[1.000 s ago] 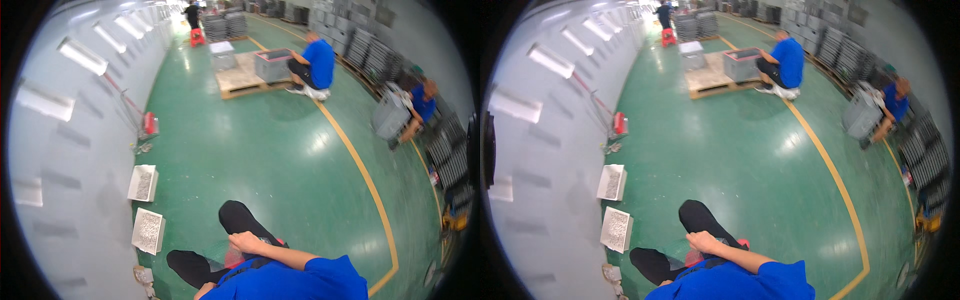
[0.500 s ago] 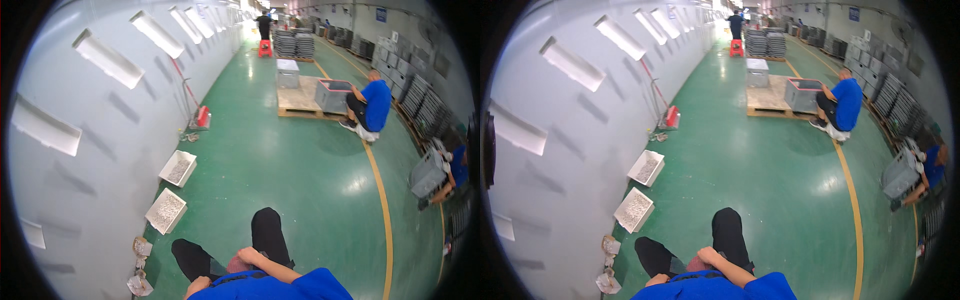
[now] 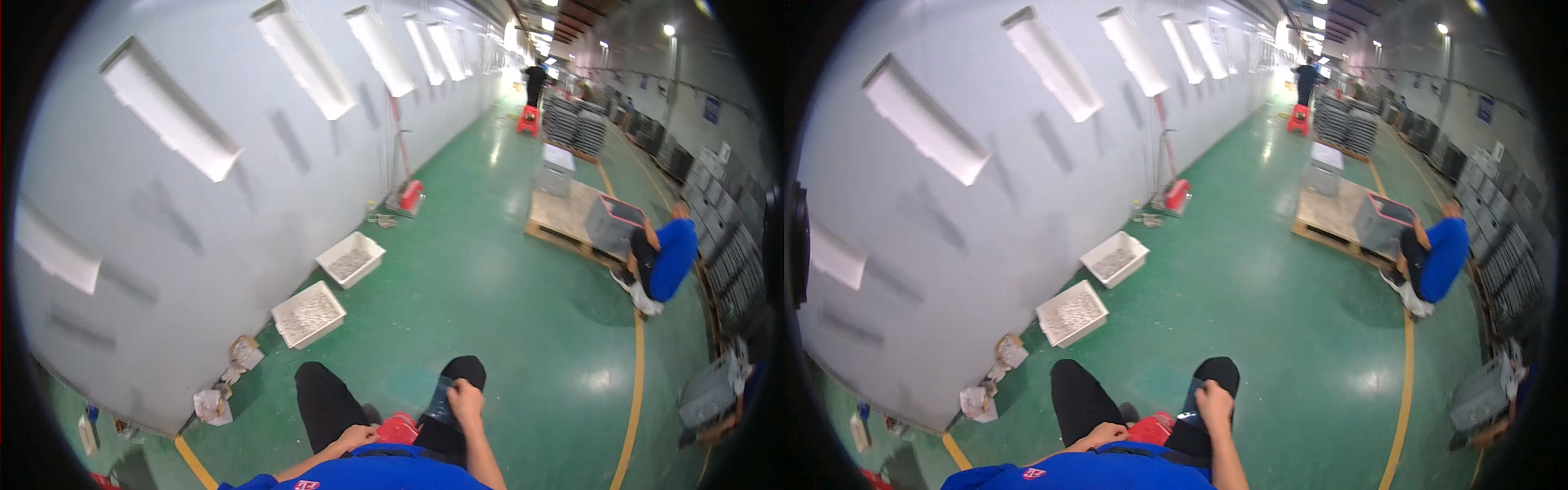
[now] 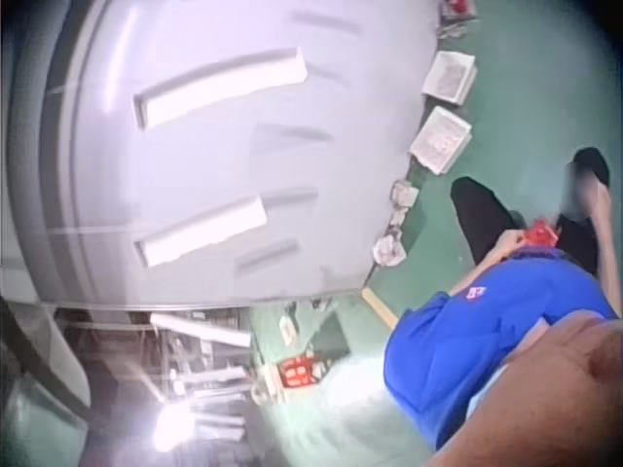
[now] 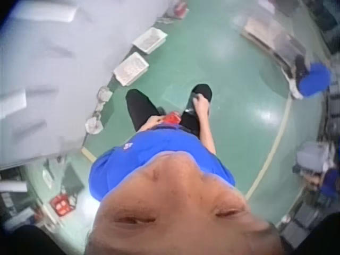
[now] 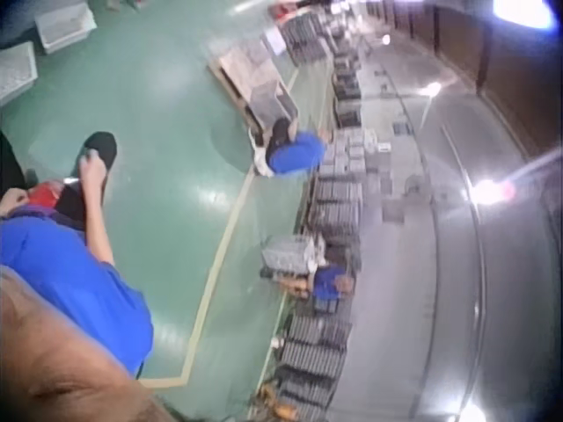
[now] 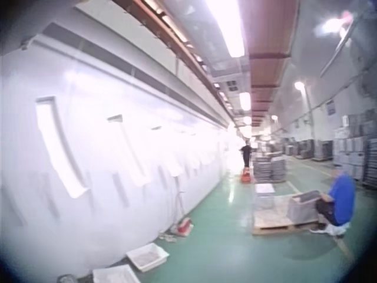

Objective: The recorder is inspecting plastic fabrication parts and adjusting their work belt while in a factory setting.

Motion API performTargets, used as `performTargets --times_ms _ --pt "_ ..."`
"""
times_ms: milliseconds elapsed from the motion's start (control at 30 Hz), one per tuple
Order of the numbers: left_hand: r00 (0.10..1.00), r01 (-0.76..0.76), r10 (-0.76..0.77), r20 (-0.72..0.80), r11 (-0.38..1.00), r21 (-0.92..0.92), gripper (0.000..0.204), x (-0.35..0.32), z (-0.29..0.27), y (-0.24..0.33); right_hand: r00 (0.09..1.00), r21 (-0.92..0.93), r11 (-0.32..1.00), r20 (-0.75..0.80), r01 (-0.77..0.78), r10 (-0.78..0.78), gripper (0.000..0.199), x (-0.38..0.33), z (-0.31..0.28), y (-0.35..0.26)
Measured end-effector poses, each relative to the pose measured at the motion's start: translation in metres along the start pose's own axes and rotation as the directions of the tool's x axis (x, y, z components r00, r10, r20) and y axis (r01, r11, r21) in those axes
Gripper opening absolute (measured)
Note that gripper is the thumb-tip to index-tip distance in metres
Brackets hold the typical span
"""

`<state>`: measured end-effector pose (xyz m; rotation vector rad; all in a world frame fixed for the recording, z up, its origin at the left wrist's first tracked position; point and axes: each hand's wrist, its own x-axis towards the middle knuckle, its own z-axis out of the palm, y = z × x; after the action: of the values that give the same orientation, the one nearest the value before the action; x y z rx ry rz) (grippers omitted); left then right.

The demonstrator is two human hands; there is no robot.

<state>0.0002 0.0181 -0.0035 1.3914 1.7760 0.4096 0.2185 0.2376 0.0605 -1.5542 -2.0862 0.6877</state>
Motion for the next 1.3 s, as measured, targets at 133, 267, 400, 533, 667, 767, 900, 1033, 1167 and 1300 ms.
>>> performTargets --times_ms 133,267,400,533,667,767,900,1033,1167,1300 --pt "0.997 -0.019 0.02 -0.068 1.0 0.023 0.033 -0.001 0.002 -0.004 0.992 0.105 0.994 -0.12 0.04 -0.027 0.018 -0.007 0.006 0.03" --pt "0.991 0.003 0.001 -0.136 1.0 0.027 0.031 0.002 0.008 -0.004 0.963 -0.111 0.961 -0.064 0.253 -0.261 0.018 -0.01 0.008 0.018" --pt "0.992 0.037 -0.031 -0.119 0.998 0.051 0.031 0.008 0.011 -0.007 0.971 -0.129 0.963 -0.008 0.237 -0.24 0.017 -0.017 0.005 0.018" --pt "0.981 0.005 -0.008 -0.193 1.0 -0.017 0.031 0.004 0.011 -0.017 0.978 -0.078 0.977 -0.051 0.199 -0.203 0.017 -0.012 0.012 0.03" --pt "0.944 -0.02 -0.1 -0.316 0.934 -0.356 0.031 -0.046 -0.03 0.02 0.983 -0.113 0.98 -0.068 0.161 -0.169 0.017 -0.014 0.005 0.038" --pt "0.906 0.05 -0.214 -0.365 0.911 -0.41 0.035 -0.115 -0.055 0.03 0.992 -0.088 0.991 -0.077 0.097 -0.103 0.018 -0.011 0.003 0.046" --pt "0.895 0.116 -0.269 -0.356 0.911 -0.396 0.033 -0.174 -0.026 0.013 0.99 -0.013 0.996 -0.11 0.088 -0.088 0.019 -0.004 -0.004 0.066" --pt "0.861 0.131 -0.305 -0.406 0.906 -0.404 0.031 -0.163 -0.021 0.038 0.992 0.007 0.996 -0.091 0.091 -0.09 0.023 0.003 -0.001 0.05" --pt "0.935 -0.006 -0.174 -0.31 0.865 -0.501 0.029 -0.112 -0.054 0.06 0.995 0.007 1.0 -0.099 0.028 -0.028 0.026 0.008 0.012 0.045" --pt "0.997 -0.055 0.071 0.0 0.771 -0.634 0.021 -0.055 -0.101 0.084 0.991 -0.017 0.999 -0.128 0.037 -0.039 0.026 0.006 0.009 0.046"
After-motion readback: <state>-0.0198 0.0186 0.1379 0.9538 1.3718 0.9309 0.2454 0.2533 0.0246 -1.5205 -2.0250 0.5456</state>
